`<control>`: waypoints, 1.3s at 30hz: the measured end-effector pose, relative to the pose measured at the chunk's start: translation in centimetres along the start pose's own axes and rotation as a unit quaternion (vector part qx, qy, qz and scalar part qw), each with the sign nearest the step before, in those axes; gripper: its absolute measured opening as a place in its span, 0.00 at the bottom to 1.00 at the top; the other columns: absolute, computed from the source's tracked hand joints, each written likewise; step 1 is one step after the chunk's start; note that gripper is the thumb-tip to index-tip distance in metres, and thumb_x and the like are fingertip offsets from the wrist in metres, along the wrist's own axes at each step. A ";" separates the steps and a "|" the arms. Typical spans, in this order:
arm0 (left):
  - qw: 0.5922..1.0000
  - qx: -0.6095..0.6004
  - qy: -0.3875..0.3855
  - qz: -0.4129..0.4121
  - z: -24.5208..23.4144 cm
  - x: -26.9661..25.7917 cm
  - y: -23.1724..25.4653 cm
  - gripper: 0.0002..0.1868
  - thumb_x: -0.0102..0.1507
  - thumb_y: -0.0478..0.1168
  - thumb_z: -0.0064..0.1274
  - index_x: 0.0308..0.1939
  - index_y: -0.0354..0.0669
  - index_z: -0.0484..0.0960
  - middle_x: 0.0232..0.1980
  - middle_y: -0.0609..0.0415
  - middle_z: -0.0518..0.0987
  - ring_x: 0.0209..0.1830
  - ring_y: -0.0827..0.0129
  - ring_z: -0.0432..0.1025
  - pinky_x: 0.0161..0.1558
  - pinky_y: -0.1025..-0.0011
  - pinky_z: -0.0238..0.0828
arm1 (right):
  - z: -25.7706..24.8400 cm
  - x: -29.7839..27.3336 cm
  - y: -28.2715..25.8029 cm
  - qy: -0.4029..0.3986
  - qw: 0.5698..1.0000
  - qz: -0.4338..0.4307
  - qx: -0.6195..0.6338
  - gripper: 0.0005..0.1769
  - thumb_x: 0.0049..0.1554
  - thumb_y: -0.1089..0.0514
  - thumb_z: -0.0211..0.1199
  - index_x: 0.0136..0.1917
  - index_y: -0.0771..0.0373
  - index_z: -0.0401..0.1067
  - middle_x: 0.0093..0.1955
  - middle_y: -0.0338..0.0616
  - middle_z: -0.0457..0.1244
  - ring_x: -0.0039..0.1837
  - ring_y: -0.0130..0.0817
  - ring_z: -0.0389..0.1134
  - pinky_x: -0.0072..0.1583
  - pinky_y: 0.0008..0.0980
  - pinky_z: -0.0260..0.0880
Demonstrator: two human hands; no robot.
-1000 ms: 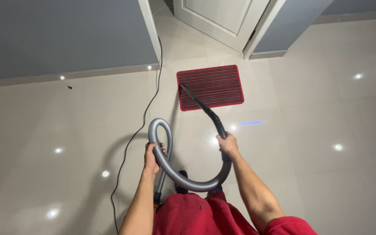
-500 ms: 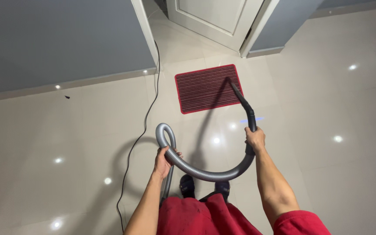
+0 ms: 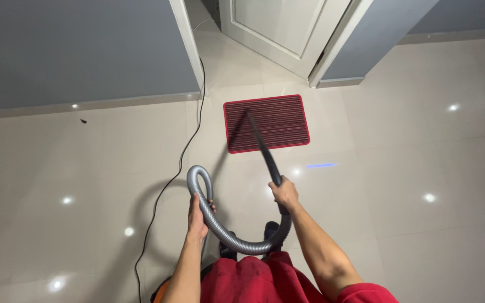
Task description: The person vacuums the tiled floor using a vacuum cleaner hose, moving it across the surface and around a red mat.
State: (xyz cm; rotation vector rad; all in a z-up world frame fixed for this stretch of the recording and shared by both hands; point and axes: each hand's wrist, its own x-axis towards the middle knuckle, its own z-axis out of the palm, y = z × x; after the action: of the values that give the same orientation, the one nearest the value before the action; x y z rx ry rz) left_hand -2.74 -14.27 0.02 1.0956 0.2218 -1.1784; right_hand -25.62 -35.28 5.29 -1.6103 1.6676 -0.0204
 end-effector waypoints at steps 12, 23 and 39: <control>0.998 -0.050 0.021 -0.016 2.6 -1.8 -1.5 0.27 0.69 0.63 0.43 0.60 0.49 0.66 0.34 0.54 0.72 0.29 0.68 0.69 0.34 0.65 0.73 | -3.4 4.5 4.1 0.005 0.997 0.001 0.080 0.26 0.54 0.46 0.64 0.57 0.68 0.72 0.34 0.50 0.68 0.32 0.39 0.72 0.41 0.40 0.76; 0.997 -0.034 -0.071 -0.018 7.8 -1.7 -4.5 0.17 0.65 0.44 0.50 0.53 0.46 0.62 0.43 0.48 0.74 0.44 0.53 0.77 0.50 0.47 0.80 | -13.6 8.1 6.6 0.110 0.989 0.071 0.061 0.24 0.56 0.44 0.64 0.55 0.67 0.73 0.36 0.50 0.69 0.35 0.40 0.74 0.44 0.40 0.75; 0.999 -0.032 0.011 0.018 4.4 -1.2 -2.3 0.18 0.66 0.47 0.49 0.57 0.48 0.67 0.39 0.52 0.74 0.34 0.65 0.73 0.37 0.64 0.76 | -5.0 5.0 -1.6 -0.026 0.998 -0.005 -0.061 0.27 0.55 0.42 0.62 0.60 0.62 0.70 0.36 0.47 0.71 0.35 0.38 0.75 0.49 0.39 0.75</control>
State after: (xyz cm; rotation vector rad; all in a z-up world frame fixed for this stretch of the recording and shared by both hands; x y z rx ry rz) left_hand -6.80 -16.90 1.70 1.0539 0.2545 -1.1208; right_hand -26.27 -42.35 6.92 -1.6949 1.6467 0.1190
